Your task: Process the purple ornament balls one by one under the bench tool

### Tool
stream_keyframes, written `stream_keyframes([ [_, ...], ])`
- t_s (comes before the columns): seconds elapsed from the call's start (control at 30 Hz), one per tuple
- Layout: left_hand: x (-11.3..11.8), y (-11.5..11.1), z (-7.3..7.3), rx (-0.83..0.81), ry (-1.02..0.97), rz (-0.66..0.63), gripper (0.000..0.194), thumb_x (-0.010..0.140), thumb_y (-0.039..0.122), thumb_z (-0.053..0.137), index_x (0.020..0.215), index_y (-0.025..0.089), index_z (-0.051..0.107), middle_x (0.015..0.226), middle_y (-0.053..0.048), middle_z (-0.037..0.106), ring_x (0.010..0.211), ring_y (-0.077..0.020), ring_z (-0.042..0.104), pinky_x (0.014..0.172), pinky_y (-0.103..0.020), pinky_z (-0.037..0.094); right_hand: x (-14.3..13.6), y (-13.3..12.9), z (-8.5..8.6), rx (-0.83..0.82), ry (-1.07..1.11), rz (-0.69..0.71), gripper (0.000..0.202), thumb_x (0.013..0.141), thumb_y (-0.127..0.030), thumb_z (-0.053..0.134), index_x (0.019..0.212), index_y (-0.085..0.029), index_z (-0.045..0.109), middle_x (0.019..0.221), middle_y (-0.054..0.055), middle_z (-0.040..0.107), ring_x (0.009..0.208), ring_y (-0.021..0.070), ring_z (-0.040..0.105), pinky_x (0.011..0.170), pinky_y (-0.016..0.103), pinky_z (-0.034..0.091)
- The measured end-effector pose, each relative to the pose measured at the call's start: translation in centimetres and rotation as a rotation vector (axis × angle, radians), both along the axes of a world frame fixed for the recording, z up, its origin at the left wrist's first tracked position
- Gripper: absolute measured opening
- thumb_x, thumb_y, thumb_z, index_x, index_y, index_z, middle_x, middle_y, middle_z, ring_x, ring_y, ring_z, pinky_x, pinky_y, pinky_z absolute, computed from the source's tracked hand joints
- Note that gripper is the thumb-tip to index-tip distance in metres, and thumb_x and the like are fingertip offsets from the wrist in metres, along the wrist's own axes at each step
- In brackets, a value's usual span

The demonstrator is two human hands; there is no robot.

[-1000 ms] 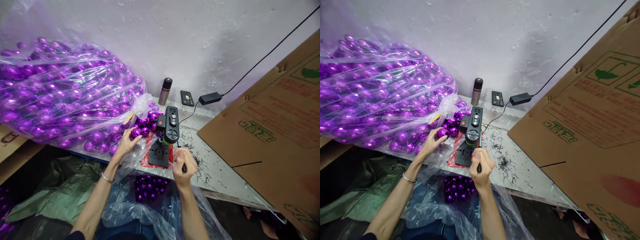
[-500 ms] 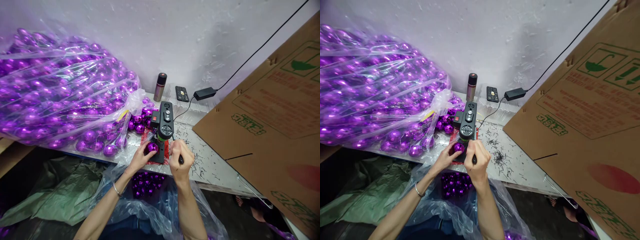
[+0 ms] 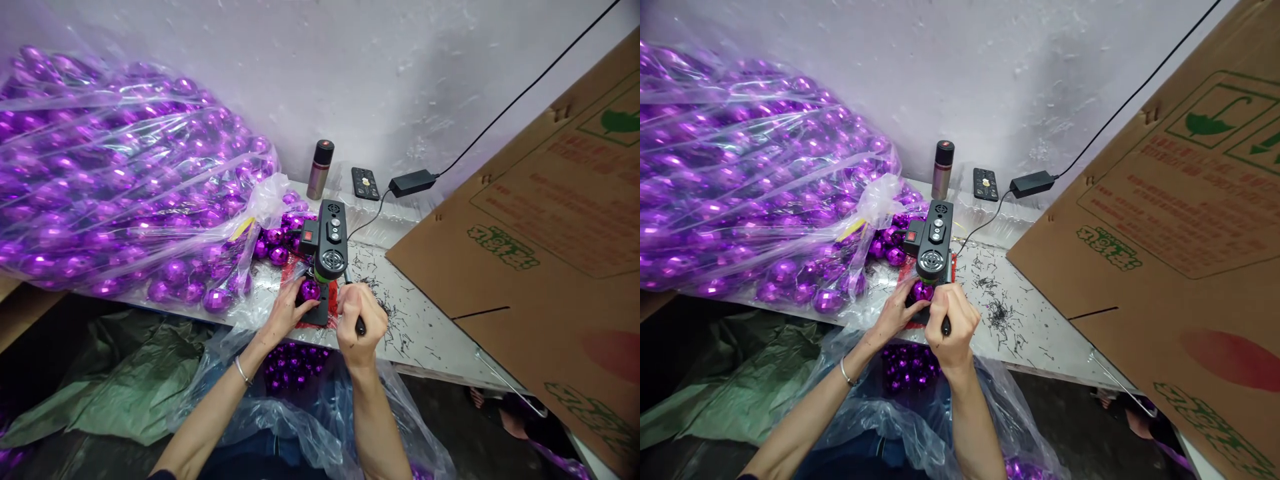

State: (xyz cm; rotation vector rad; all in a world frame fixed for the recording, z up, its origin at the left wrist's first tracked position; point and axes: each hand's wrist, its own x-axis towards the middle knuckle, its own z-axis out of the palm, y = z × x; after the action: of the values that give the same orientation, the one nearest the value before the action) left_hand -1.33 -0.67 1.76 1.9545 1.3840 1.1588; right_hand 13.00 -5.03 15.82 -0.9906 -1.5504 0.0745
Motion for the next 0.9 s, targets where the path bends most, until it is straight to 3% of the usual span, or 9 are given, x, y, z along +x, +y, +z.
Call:
stream_keyframes([
  [0.2,-0.6,-0.6,-0.2,0.018,-0.017,-0.065,0.059,0.091,0.048,0.071,0.141,0.020,0.055,0.136,-0.016,0.067,0.130,-0.0326,0.063,0.111,-0.053,0.050,0.0,0.0,-0.2,0.000,0.000,0.003,0.031,0.098,-0.009,0.044,0.070,-0.021,0.050,0.067,0.000,0.054,0.063,0.0120,0.052,0.060,0.028,0.041],
  [0.3,-0.9,-0.5,0.0,-0.095,-0.090,-0.081,0.059,0.089,0.051,0.073,0.138,0.019,0.059,0.137,-0.016,0.067,0.131,-0.0329,0.062,0.112,-0.052,0.049,0.1,-0.1,-0.2,0.000,-0.008,0.005,0.030,0.098,-0.009,0.044,0.071,-0.021,0.050,0.067,-0.001,0.053,0.063,0.0119,0.053,0.060,0.028,0.040],
  [0.43,-1.1,-0.1,0.0,-0.287,-0.313,-0.005,0.059,0.087,0.053,0.073,0.136,0.020,0.064,0.141,-0.012,0.066,0.136,-0.0304,0.059,0.119,-0.047,0.042,0.2,0.0,-0.3,-0.002,-0.008,0.010,0.030,0.097,-0.006,0.045,0.071,-0.021,0.049,0.067,-0.001,0.052,0.064,0.0112,0.052,0.061,0.028,0.040],
  [0.6,-1.3,0.5,0.0,-0.449,-0.578,0.042,0.057,0.094,0.059,0.059,0.133,0.018,0.067,0.136,-0.009,0.070,0.134,-0.0282,0.060,0.120,-0.045,0.041,0.1,-0.1,-0.4,-0.002,0.001,0.024,0.031,0.097,-0.005,0.046,0.070,-0.021,0.047,0.067,-0.002,0.051,0.065,0.0108,0.051,0.062,0.027,0.040],
  [0.77,-1.2,0.4,-0.4,-0.382,-0.466,0.061,0.055,0.092,0.055,0.064,0.135,0.020,0.067,0.144,-0.010,0.065,0.140,-0.0290,0.055,0.123,-0.047,0.036,0.1,-0.1,-0.6,-0.006,0.007,0.015,0.030,0.097,-0.006,0.046,0.071,-0.021,0.048,0.068,-0.001,0.051,0.065,0.0112,0.052,0.061,0.028,0.040],
  [0.9,-0.8,0.1,-0.9,-0.263,-0.275,0.099,0.051,0.090,0.050,0.070,0.133,0.022,0.067,0.137,-0.012,0.068,0.135,-0.0295,0.058,0.118,-0.048,0.043,0.1,-0.1,-0.5,0.001,0.002,0.017,0.031,0.097,-0.005,0.045,0.070,-0.021,0.048,0.067,-0.002,0.051,0.064,0.0110,0.051,0.061,0.028,0.040],
])
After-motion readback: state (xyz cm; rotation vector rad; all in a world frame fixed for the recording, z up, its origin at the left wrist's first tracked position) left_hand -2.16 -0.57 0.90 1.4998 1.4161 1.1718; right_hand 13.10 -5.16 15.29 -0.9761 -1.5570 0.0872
